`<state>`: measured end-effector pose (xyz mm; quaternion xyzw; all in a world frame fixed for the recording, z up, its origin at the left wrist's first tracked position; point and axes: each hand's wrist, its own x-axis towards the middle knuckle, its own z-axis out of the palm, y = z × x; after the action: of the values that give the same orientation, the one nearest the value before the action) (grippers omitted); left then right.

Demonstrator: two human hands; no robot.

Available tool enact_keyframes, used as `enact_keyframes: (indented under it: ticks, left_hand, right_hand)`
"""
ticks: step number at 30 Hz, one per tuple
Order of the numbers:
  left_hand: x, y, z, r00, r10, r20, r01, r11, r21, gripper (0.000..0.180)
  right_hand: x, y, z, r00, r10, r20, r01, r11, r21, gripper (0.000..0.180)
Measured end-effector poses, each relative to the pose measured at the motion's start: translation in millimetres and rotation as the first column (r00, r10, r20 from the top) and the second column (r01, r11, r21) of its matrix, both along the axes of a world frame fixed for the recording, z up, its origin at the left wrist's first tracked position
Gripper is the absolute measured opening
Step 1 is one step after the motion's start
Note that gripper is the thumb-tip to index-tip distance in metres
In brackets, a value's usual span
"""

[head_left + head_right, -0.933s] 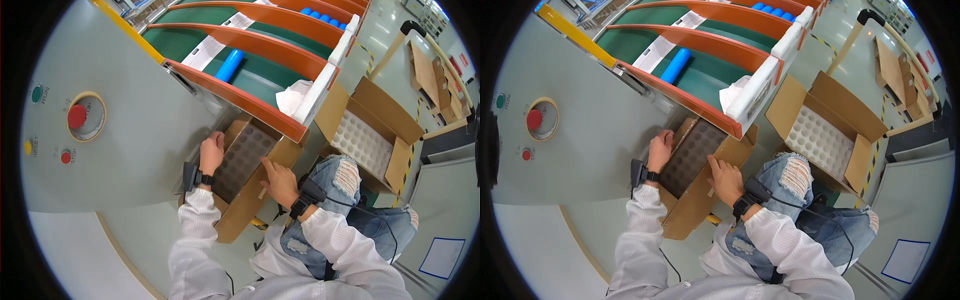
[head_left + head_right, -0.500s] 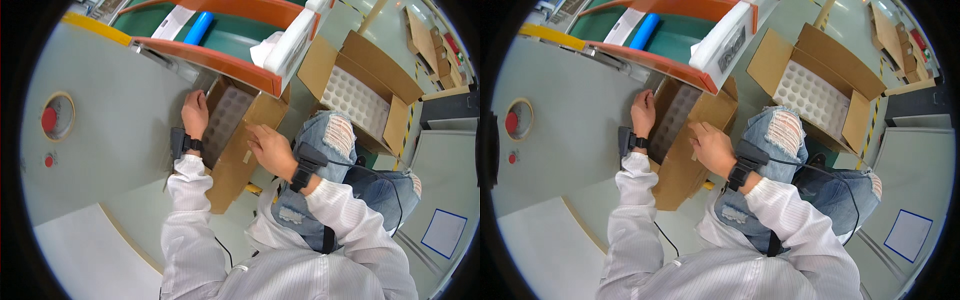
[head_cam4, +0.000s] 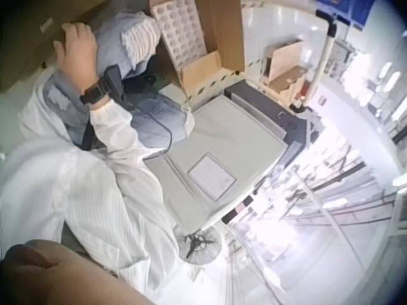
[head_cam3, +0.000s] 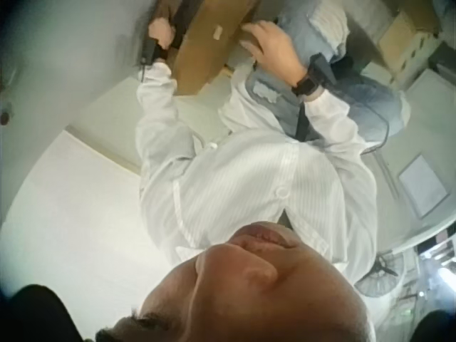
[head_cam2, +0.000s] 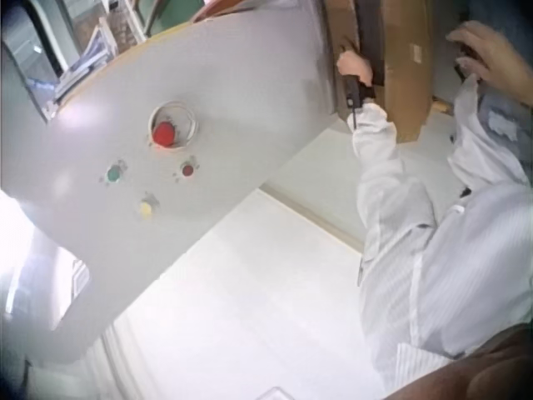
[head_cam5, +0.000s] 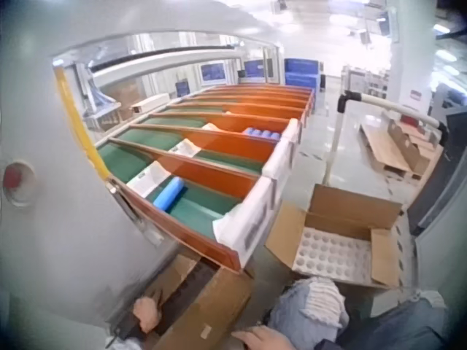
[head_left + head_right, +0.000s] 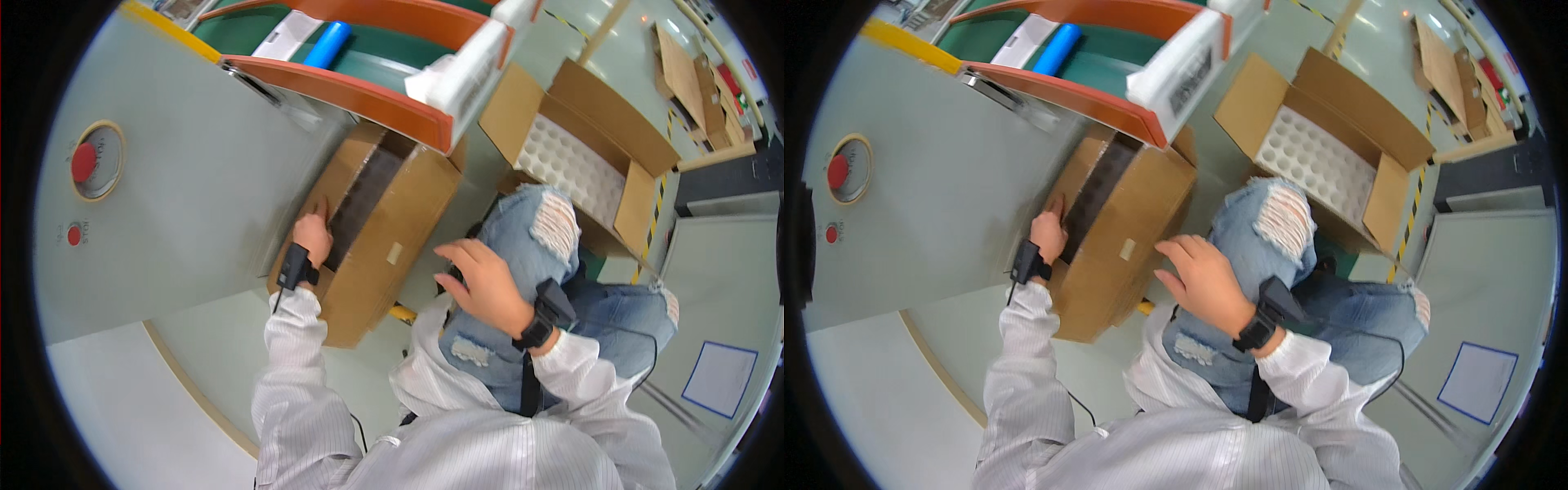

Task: The recorder prepares a cardboard box with foam inserts, fills it with blue cylindrical components from a conveyor belt, labels the box with a marker, and seals it.

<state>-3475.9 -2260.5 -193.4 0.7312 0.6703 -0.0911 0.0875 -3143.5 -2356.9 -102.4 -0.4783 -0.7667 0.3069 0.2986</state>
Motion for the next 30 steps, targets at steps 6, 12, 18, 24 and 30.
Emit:
enact_keyframes:
  ticks: [6, 12, 18, 24, 30]
  left_hand:
    - [37, -58, 10, 0.991, -0.126, 0.043, 0.129, 0.988, -0.086, 0.051]
    - [74, -114, -9, 0.998, 0.016, -0.060, -0.006, 0.986, 0.164, 0.054]
    - [73, -143, 24, 0.989, 0.040, 0.139, -0.047, 0.998, 0.043, 0.064]
    - [76, -148, 32, 0.981, 0.085, 0.176, -0.073, 0.995, -0.074, 0.058]
    - [73, -144, 38, 0.995, 0.036, 0.096, -0.022, 0.990, -0.140, 0.068]
  right_hand:
    - [4, -2, 6, 0.993, -0.077, 0.091, 0.086, 0.992, -0.096, 0.050]
    - [-17, 2, 7, 0.941, 0.104, 0.321, -0.039, 0.979, -0.201, 0.074]
    - [-18, 7, 8, 0.911, 0.133, 0.391, -0.034, 0.968, -0.249, 0.072]
    - [-16, 8, 4, 0.901, 0.202, 0.384, -0.105, 0.960, -0.258, 0.065]
    - [-16, 13, 8, 0.919, 0.250, 0.306, -0.159, 0.943, -0.293, 0.059]
